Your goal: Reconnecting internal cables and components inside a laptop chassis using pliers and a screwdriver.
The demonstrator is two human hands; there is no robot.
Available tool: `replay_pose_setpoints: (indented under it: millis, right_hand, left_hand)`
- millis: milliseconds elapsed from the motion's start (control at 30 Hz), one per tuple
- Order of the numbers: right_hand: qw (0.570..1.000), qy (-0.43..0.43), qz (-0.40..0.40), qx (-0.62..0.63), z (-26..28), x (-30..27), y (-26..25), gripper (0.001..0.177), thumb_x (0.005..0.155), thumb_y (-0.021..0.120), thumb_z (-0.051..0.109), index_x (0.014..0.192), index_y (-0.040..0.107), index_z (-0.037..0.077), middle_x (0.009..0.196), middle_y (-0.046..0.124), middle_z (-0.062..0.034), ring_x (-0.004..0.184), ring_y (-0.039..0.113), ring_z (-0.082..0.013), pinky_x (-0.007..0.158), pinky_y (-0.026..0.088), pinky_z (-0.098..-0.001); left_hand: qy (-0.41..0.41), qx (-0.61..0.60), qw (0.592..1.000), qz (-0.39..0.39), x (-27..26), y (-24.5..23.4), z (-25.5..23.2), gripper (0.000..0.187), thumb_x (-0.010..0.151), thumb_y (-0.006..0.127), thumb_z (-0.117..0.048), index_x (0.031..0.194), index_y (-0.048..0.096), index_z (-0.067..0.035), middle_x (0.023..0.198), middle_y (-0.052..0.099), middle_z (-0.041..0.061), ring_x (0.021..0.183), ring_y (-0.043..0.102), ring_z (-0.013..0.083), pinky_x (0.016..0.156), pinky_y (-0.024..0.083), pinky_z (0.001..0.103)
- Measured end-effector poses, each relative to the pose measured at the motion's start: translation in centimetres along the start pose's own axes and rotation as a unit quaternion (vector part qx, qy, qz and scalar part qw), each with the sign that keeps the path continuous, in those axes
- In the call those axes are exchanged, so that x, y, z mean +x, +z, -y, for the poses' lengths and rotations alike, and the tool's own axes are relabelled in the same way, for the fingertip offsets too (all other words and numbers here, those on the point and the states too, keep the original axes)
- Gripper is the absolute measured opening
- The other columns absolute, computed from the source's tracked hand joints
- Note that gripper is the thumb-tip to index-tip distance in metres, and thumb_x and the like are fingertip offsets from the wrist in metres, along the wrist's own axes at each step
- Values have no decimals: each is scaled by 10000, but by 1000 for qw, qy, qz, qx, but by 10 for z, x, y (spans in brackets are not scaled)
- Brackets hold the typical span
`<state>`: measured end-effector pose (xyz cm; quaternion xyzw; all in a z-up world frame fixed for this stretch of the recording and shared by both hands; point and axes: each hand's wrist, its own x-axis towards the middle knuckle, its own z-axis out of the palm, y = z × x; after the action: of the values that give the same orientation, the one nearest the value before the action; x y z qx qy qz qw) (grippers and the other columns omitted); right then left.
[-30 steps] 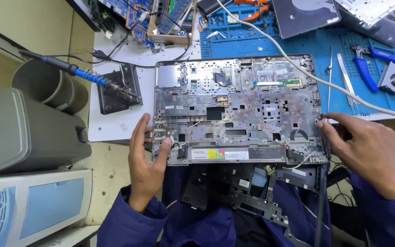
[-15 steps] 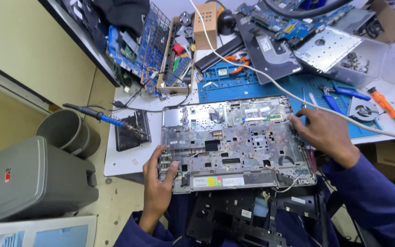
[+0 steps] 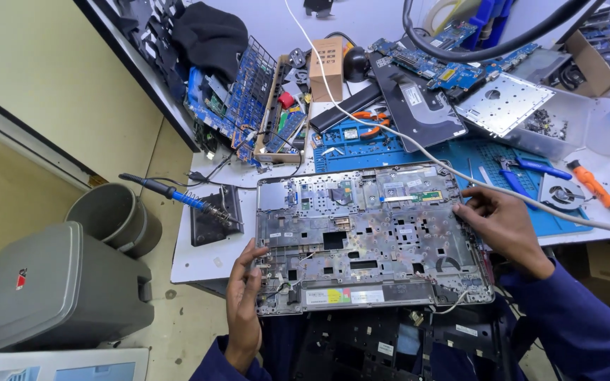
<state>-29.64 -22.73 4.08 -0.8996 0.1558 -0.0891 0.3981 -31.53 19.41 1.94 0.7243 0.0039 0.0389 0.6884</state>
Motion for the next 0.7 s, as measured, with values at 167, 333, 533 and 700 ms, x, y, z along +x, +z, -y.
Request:
replay_pose_setpoints:
  millis: [167, 333, 533, 700]
  right_hand:
    - [983, 42, 19, 178, 12, -13, -6, 355, 875, 795, 62, 1207, 682, 7, 852, 689, -136, 718, 637, -217, 639, 530, -299]
    - [974, 76, 25, 213, 0, -20, -12, 417, 867, 838, 180, 621, 507, 124, 529, 393, -8, 435, 331, -145, 466, 281, -318]
    - [938, 72, 43, 335, 19, -43, -24, 651, 856, 675, -83, 1462, 482, 52, 1040, 697, -241, 810, 628, -284, 713, 504, -354]
    - [947, 44, 6, 318, 24, -66, -37, 593, 851, 656, -67, 1395, 454, 51, 1092, 747, -301, 817, 703, -383, 703, 595, -471]
  left_hand:
    - [25, -40, 998, -30, -5, -5, 0, 380, 973, 505, -475, 1162, 695, -205, 1607, 514, 163, 1516, 450, 339, 1219, 287, 584]
    - [-23, -158, 986, -57, -15, -9, -2, 315, 1014, 459, -307, 1112, 684, -110, 1581, 549, 206, 1516, 479, 323, 1216, 371, 443]
    - [24, -171, 981, -86, -16, -20, 0, 201, 988, 489, -210, 1054, 651, -110, 1525, 606, 245, 1499, 515, 336, 912, 475, 318]
    - [-14, -193, 973, -129, -10, -26, -12, 353, 962, 570, -221, 1300, 530, -132, 1520, 572, 193, 1357, 599, 266, 627, 394, 242]
